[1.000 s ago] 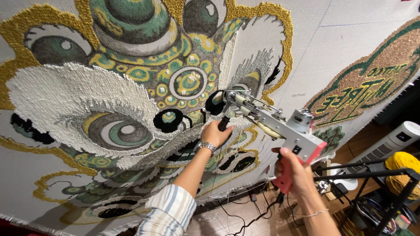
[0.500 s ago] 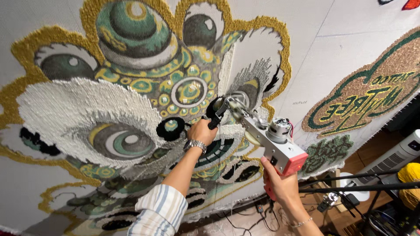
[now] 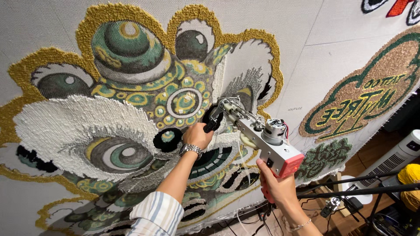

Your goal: The person uses a handheld electric tufting gun to apply yarn to a large canvas stretched on a frame. They are creating a detailed design of a stylized lion head, filling in specific areas with white yarn to form the facial features. The person guides the tool steadily across the surface, following the pre-drawn outlines of the artwork.

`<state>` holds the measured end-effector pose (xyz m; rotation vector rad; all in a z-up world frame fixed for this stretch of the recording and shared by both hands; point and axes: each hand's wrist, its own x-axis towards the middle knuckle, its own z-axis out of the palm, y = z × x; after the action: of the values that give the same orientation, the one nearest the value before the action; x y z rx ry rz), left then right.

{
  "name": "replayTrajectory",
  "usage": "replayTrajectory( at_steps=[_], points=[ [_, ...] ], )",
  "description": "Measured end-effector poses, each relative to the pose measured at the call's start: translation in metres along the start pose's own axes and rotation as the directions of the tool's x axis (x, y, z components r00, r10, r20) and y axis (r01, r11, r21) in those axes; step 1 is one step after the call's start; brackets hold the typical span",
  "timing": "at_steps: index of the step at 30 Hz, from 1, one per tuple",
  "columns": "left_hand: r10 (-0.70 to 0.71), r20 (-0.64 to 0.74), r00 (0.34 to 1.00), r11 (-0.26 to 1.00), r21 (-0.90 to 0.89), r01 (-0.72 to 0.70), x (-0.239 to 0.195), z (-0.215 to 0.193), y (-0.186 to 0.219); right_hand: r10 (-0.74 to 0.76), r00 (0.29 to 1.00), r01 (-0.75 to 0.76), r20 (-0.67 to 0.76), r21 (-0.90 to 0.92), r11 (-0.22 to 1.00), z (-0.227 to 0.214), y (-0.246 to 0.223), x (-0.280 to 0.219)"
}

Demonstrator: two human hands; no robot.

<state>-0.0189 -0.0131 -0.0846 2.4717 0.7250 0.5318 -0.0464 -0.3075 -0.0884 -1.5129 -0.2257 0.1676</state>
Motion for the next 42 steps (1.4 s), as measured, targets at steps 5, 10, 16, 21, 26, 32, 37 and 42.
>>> replayTrajectory(
  at_steps=[5, 10, 16, 21, 26, 32, 37, 42],
  points=[
    [-0.004, 0.007, 1.0, 1.0, 0.031, 0.003, -0.002, -0.006, 0.004, -0.035, 0.999, 0.035, -0.017, -0.015, 0.999, 0.004, -0.007, -0.003],
    [-0.018, 0.051, 0.999, 1.0, 0.019, 0.017, -0.001, -0.014, 0.008, 0.055, 0.998, -0.057, -0.043, -0.047, 0.997, 0.003, -0.02, -0.005],
    [0.03, 0.004, 1.0, 0.999, 0.04, -0.03, 0.009, -0.018, 0.01, -0.016, 1.0, 0.016, -0.025, 0.002, 1.0, 0.005, -0.029, -0.003],
    [0.056, -0.025, 0.998, 0.998, 0.034, -0.055, 0.013, -0.022, 0.012, -0.028, 0.999, 0.029, -0.027, 0.021, 0.999, 0.003, -0.033, 0.001],
    [0.047, -0.036, 0.998, 0.999, -0.009, -0.047, 0.012, -0.033, 0.021, -0.065, 0.998, 0.065, -0.016, 0.014, 0.998, 0.001, -0.037, 0.006],
    [0.056, -0.034, 0.998, 0.998, -0.003, -0.056, 0.016, -0.044, 0.03, -0.12, 0.993, 0.12, -0.006, 0.027, 0.992, 0.002, -0.047, 0.007],
    [0.077, -0.057, 0.995, 0.997, 0.005, -0.077, 0.024, -0.046, 0.031, -0.142, 0.99, 0.14, 0.021, 0.09, 0.986, 0.003, -0.054, 0.011],
    [0.074, -0.08, 0.994, 0.997, 0.021, -0.072, 0.025, -0.049, 0.036, -0.143, 0.989, 0.142, 0.019, 0.066, 0.988, 0.002, -0.062, 0.013]
  ],
)
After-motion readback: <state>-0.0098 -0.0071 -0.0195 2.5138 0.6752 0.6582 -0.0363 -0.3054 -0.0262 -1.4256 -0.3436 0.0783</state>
